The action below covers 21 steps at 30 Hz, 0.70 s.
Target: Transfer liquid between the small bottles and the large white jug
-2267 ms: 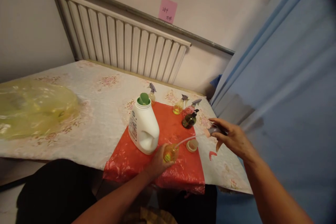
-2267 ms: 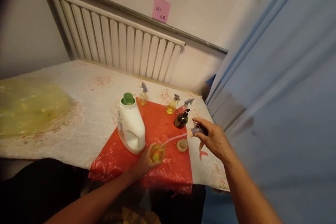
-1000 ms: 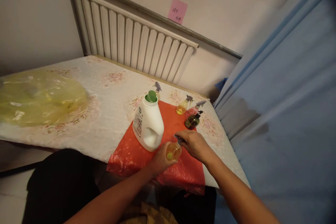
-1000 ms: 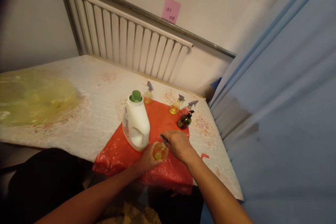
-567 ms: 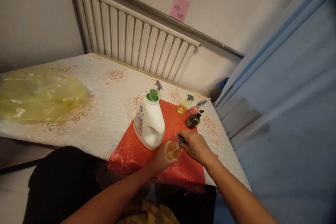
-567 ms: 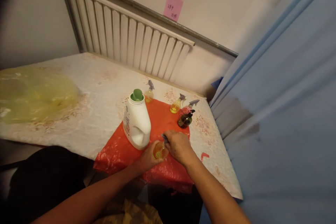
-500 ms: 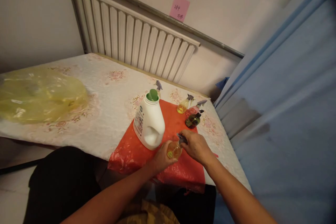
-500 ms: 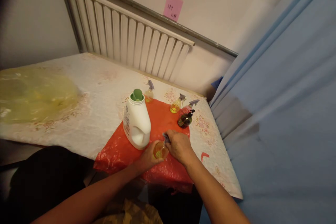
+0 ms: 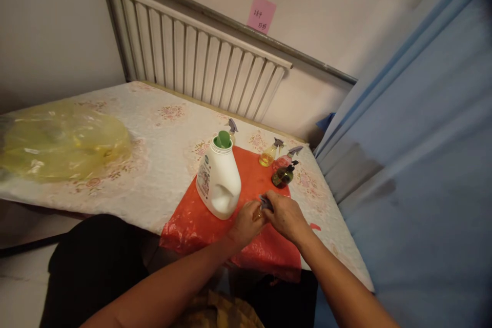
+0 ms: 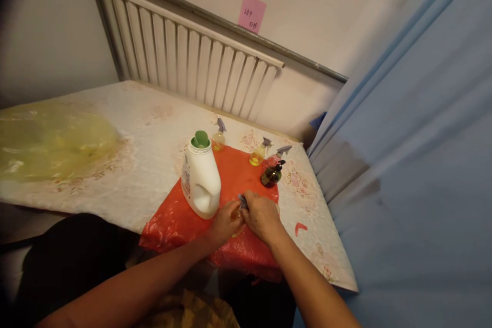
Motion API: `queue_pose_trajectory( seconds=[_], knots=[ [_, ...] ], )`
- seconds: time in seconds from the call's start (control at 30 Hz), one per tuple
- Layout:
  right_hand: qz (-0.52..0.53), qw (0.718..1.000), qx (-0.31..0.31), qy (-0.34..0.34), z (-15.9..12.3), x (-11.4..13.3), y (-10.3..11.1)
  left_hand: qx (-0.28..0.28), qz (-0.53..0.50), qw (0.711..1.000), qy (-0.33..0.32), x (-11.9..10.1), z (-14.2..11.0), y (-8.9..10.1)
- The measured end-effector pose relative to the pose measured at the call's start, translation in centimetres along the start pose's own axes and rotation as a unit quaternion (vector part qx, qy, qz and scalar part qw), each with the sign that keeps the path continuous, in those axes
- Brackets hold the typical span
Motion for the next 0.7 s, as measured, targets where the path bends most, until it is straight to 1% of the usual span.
queue_pose_trajectory(
  seconds=[0.1,0.17,0.23,0.3,0.37,0.43,0.47,0.57,0.7],
  knots=[
    [0.033,0.999,0.008,0.022,-0.2,-0.5,0.4,-0.005,0.002,1.000,-0.002,-0.5,0.2,0.1],
    [0.111,0.992,0.016,0.050,-0.1,-1.4,0.7,0.002,0.000,1.000,-0.005,-0.7,0.2,0.2],
    [0.198,0.977,-0.001,0.084,0.1,-2.6,1.3,0.009,-0.002,1.000,-0.007,-0.7,0.1,0.4],
    [0.228,0.964,-0.036,0.136,0.5,-3.4,1.9,0.016,-0.004,1.000,-0.007,-0.8,0.1,0.5],
    [0.220,0.954,-0.037,0.202,0.7,-3.4,1.8,0.022,-0.007,1.000,-0.005,-0.8,0.1,0.4],
    [0.203,0.947,-0.004,0.249,1.0,-3.0,1.0,0.026,-0.012,1.000,-0.002,-0.6,0.1,0.2],
    [0.194,0.946,0.012,0.261,1.1,-2.8,0.6,0.027,-0.015,1.000,0.000,-0.5,0.1,0.2],
    [0.176,0.946,0.033,0.271,1.5,-2.4,0.0,0.027,-0.020,0.999,0.007,-0.1,0.0,0.0],
    [0.167,0.950,0.031,0.262,1.6,-2.1,0.4,0.032,-0.025,0.999,0.007,0.2,-0.1,0.0]
  ],
)
Point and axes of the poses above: each hand's wrist, its own z-axis towards the middle knuckle, its own y-axis out of the back of the hand, x = y × z, the point moved 7 cm from there along z, towards the middle knuckle, and after that the axes turned 4 degrees about x, right-handed, at the moved point
